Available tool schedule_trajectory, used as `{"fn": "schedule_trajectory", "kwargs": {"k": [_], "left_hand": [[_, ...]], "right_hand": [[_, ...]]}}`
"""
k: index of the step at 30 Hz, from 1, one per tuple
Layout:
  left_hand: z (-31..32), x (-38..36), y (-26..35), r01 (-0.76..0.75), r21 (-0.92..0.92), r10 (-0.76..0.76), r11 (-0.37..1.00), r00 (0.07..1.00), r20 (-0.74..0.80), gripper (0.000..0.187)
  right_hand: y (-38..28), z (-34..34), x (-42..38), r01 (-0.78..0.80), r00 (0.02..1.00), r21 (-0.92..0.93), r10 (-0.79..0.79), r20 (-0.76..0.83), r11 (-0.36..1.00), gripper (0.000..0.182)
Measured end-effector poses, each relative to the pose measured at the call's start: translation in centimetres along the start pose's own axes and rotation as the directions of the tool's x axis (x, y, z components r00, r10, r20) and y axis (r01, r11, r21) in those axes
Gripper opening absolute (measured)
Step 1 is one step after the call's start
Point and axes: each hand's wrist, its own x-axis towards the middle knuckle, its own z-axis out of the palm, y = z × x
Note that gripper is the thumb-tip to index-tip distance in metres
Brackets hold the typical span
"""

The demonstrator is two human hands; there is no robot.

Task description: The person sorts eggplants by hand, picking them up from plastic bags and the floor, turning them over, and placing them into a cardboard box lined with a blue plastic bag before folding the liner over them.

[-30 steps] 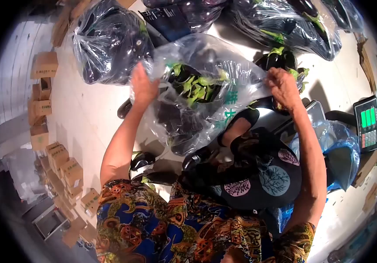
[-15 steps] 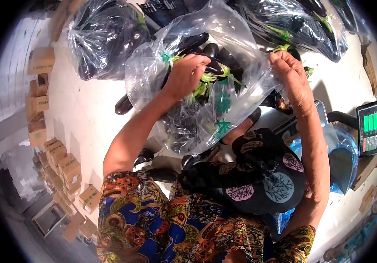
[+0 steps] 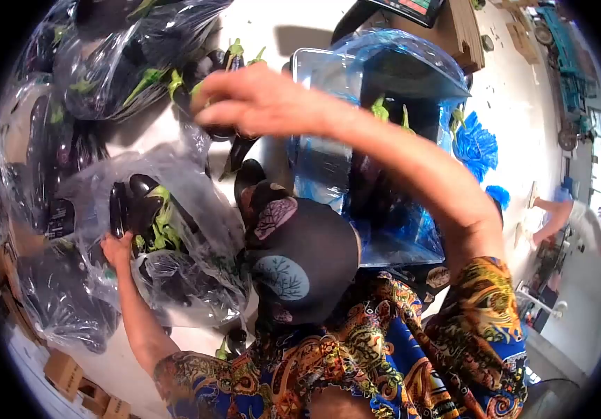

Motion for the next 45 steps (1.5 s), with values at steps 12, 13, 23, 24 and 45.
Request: {"fn": "schedule_trajectory", "kwargs": {"k": [12,13,23,24,45], "left_hand": [[-13.3,-11.9,-1.9,-0.141,-0.108,0.160,0.984,0.968,0.193,0.049],[-12.5,-12.1,-2.1,-0.226,-0.245,0.261,0.943,0.958,0.119,0.054],[-21.4,-19.7,0.7,0.345,-0.938,0.543,0.035,0.781,0.307,0.052],[-22.0,-20.1,1.8,0.351,-0.936,0.562,-0.013,0.777,0.284,0.060],[-31.5,-29.7,32.0,-0.067,-0.997,0.945,0.042,0.327,0.018,0.080]], "right_hand": [[5.7,-11.7,-20.5,-0.458,0.889,-0.177,0.446,-0.104,0.871,0.027],[6.2,-9.8,-19.8,-0.478,0.876,-0.195,0.480,-0.041,0.856,0.026],[2.1,-3.1,-18.6,-0.433,0.898,-0.040,0.435,0.065,0.901,0.030],[1.4,-3.2,-18.3,-0.436,0.898,-0.002,0.435,0.070,0.900,0.031],[-4.0,-3.3,-18.8,0.073,0.872,0.855,0.384,-0.305,0.513,0.058]]}}
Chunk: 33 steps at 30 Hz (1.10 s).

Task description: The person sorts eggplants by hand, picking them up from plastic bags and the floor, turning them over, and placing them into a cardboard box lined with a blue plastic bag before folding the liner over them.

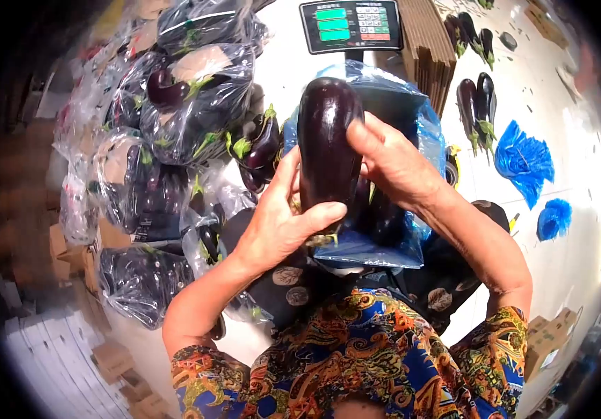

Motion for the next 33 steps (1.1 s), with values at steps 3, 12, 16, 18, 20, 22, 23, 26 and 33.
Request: {"fn": "schedule_trajectory", "kwargs": {"k": [3,12,16,18,20,22,23,26,33], "left_hand": [[0.7,1.1,-0.6,0.031,-0.159,-0.021,0.987,0.998,0.064,0.083],[1.1,1.6,-1.2,0.119,-0.285,-0.084,0.951,0.987,0.134,0.083],[1.3,1.6,-1.6,0.118,-0.259,-0.090,0.959,0.989,0.115,0.085],[1.7,1.9,-1.4,0.110,-0.252,-0.083,0.961,0.990,0.116,0.085],[2.1,2.7,-2.0,0.035,-0.149,-0.018,0.988,0.993,0.118,0.074],[1.7,3.9,-1.4,0.037,0.222,-0.082,0.974,0.977,0.199,0.071],[1.4,4.7,-1.7,0.001,0.220,-0.058,0.976,0.966,0.251,0.064],[-2.3,9.6,-3.6,0.036,0.423,-0.166,0.906,0.947,0.275,0.049],[-1.9,17.4,-11.0,-0.255,0.854,0.040,0.453,0.963,0.266,0.051]], "right_hand": [[-0.5,-2.4,-0.8,-0.113,0.988,0.319,0.073,0.134,0.941,0.051],[-1.5,-2.7,-2.3,-0.038,0.999,0.205,0.043,-0.021,0.978,0.045],[-1.6,-2.7,-2.4,-0.043,0.998,0.198,0.052,-0.038,0.979,0.050],[-1.9,-2.6,-2.5,-0.024,0.997,0.105,0.031,-0.066,0.994,0.053],[-2.0,-2.6,-2.4,0.015,0.993,-0.021,-0.018,-0.120,1.000,0.064],[-1.8,-3.9,-1.8,-0.045,0.988,-0.193,0.015,-0.154,0.980,0.069],[-1.7,-4.8,-1.7,-0.103,0.981,-0.199,0.067,-0.181,0.975,0.070],[-1.7,-7.3,-1.2,-0.148,0.973,-0.244,0.097,-0.210,0.958,0.062],[-1.9,-9.1,-1.6,-0.358,0.914,-0.282,0.272,-0.302,0.890,0.066]]}}
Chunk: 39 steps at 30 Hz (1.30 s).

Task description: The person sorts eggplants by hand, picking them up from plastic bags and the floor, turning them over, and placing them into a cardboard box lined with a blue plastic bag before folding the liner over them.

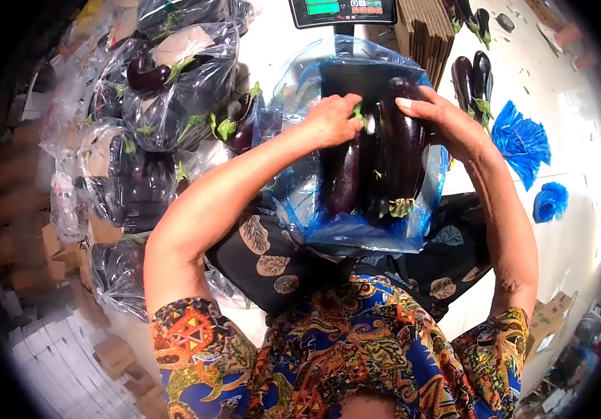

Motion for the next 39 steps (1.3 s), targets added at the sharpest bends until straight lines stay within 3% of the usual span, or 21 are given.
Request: {"fn": "schedule_trajectory", "kwargs": {"k": [3,5,6,9,10,11,13,14,17,18,19,21,24,27,28,29,31,35,36,37,39], "left_hand": [[2.6,1.8,-0.1,0.152,0.034,-0.155,0.988,0.980,0.127,0.057],[4.1,2.0,-0.7,0.110,0.138,-0.130,0.984,0.981,0.144,0.054],[3.5,2.4,-0.1,0.107,0.214,-0.168,0.971,0.942,0.290,0.050],[2.0,1.8,1.9,0.203,0.326,-0.297,0.923,0.915,0.273,0.043],[0.8,1.5,2.1,0.062,0.404,-0.197,0.913,0.933,0.302,0.036],[-0.7,1.8,2.1,-0.031,0.451,-0.189,0.892,0.881,0.434,0.037],[-1.5,1.6,0.5,-0.119,0.346,-0.045,0.931,0.901,0.431,0.037],[-2.0,0.8,0.3,-0.149,0.367,-0.009,0.918,0.919,0.395,0.037],[-2.1,-0.2,0.7,-0.210,0.438,0.043,0.874,0.931,0.361,0.037],[-2.5,-0.4,1.7,-0.277,0.605,0.056,0.746,0.932,0.358,0.037],[-2.6,-0.2,1.8,-0.275,0.608,0.041,0.745,0.928,0.370,0.037],[-2.8,0.2,1.6,-0.275,0.611,0.014,0.743,0.918,0.396,0.036],[-3.3,0.0,1.8,-0.262,0.587,0.012,0.766,0.918,0.396,0.039],[-2.7,-0.3,1.0,-0.260,0.554,0.066,0.791,0.936,0.346,0.040],[-2.7,-0.4,1.0,-0.265,0.550,0.075,0.792,0.936,0.344,0.039],[-2.6,-0.4,0.9,-0.272,0.546,0.086,0.792,0.936,0.342,0.038],[-2.0,-0.3,0.2,-0.296,0.560,0.120,0.774,0.936,0.330,0.033],[-2.2,-0.2,1.2,-0.253,0.540,0.060,0.803,0.935,0.349,0.030],[-2.2,-0.2,1.1,-0.251,0.533,0.051,0.808,0.931,0.361,0.030],[-2.3,-0.2,1.0,-0.250,0.529,0.040,0.811,0.926,0.376,0.031],[-2.4,-0.2,1.1,-0.255,0.527,0.035,0.811,0.920,0.391,0.033]], "right_hand": [[0.9,0.6,1.2,-0.147,0.986,-0.041,0.143,-0.086,0.988,0.070],[1.5,1.0,2.2,-0.146,0.988,0.091,0.149,-0.032,0.985,0.061],[1.8,1.1,2.8,-0.145,0.989,0.120,0.145,0.012,0.982,0.061],[2.2,1.4,4.0,-0.143,0.989,0.137,0.136,0.063,0.980,0.060],[2.4,1.3,4.5,-0.140,0.989,0.129,0.132,0.067,0.982,0.060],[3.2,0.5,5.6,-0.128,0.989,0.139,0.116,0.096,0.982,0.057],[3.2,0.2,6.1,-0.160,0.985,0.200,0.141,0.103,0.967,0.055],[4.6,-1.0,7.8,-0.215,0.956,0.248,0.152,0.249,0.945,0.053],[4.2,-0.2,7.6,-0.256,0.952,0.219,0.205,0.229,0.942,0.055],[4.3,0.6,7.4,-0.213,0.975,0.153,0.200,0.098,0.965,0.062],[4.3,1.4,7.2,-0.188,0.981,0.076,0.191,-0.034,0.979,0.069],[4.2,1.1,8.5,-0.234,0.972,-0.061,0.234,-0.012,0.970,0.066],[3.8,0.5,9.0,-0.178,0.983,-0.212,0.183,0.006,0.961,0.061],[6.3,-0.2,11.5,-0.212,0.976,-0.243,0.218,-0.003,0.946,0.058],[4.8,1.1,9.2,-0.182,0.983,-0.265,0.169,-0.072,0.947,0.070],[7.7,0.7,10.7,-0.128,0.982,-0.496,0.041,-0.184,0.859,0.085],[6.3,1.8,9.2,-0.121,0.983,-0.632,0.006,-0.181,0.766,0.097],[6.4,2.4,9.3,-0.133,0.974,-0.642,-0.020,-0.225,0.755,0.083],[6.6,2.8,9.7,-0.132,0.978,-0.719,-0.029,-0.206,0.682,0.075],[7.1,3.8,9.5,-0.136,0.964,-0.769,-0.095,-0.248,0.624,0.072],[8.3,4.8,8.4,-0.022,0.934,-0.768,-0.261,-0.243,0.640,0.069]]}}
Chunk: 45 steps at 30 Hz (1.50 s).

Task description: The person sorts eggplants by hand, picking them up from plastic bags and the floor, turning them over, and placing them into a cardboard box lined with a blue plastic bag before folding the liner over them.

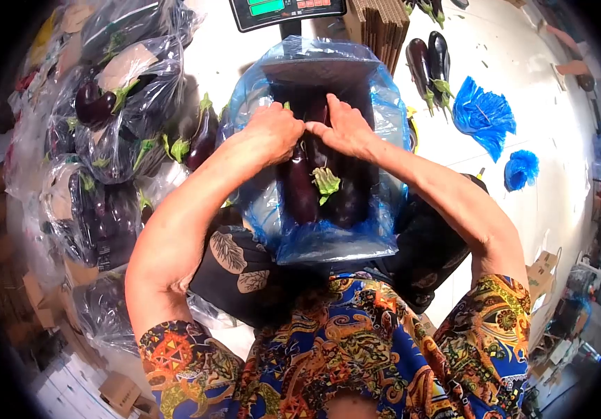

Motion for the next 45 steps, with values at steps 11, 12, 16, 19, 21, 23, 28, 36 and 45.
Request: {"fn": "schedule_trajectory", "kwargs": {"k": [11,12,16,19,21,23,28,36,45], "left_hand": [[2.9,0.7,-0.1,-0.015,-0.160,-0.031,0.987,0.959,-0.281,0.038],[2.6,0.5,0.2,-0.012,-0.235,-0.067,0.972,0.943,-0.326,0.039],[1.6,0.9,1.2,0.009,-0.402,-0.176,0.916,0.907,-0.382,0.053],[-0.1,2.6,2.4,0.199,-0.496,-0.296,0.845,0.947,-0.125,0.071],[0.3,4.6,2.0,0.248,-0.522,-0.326,0.816,0.944,-0.061,0.075],[0.4,5.8,0.9,0.304,-0.556,-0.355,0.773,0.935,0.018,0.083],[0.3,4.9,1.7,0.381,-0.696,-0.485,0.608,0.873,0.054,0.084],[-1.2,0.6,1.4,0.300,-0.846,-0.510,0.440,0.859,0.040,0.095],[-7.2,-6.8,-1.0,-0.021,-0.997,-0.273,0.072,0.961,-0.040,0.079]], "right_hand": [[2.8,-1.9,3.3,-0.037,0.989,0.070,0.027,0.143,0.997,0.064],[2.5,-2.1,3.2,-0.018,0.991,0.049,0.011,0.135,0.999,0.061],[1.0,-3.7,2.3,0.022,0.933,-0.224,0.060,0.356,0.974,0.054],[-0.1,-4.6,1.3,0.077,0.893,-0.327,0.081,0.442,0.942,0.055],[0.4,-5.1,1.3,0.158,0.870,-0.305,0.014,0.492,0.939,0.066],[1.6,-4.9,1.7,0.245,0.864,-0.306,-0.063,0.500,0.920,0.076],[0.7,-5.7,-0.9,0.370,0.872,-0.384,-0.173,0.458,0.846,0.082],[1.0,-6.3,-2.1,0.287,0.901,-0.354,-0.125,0.416,0.890,0.078],[1.3,-7.2,-1.7,0.359,0.891,-0.262,-0.246,0.382,0.896,0.032]]}}
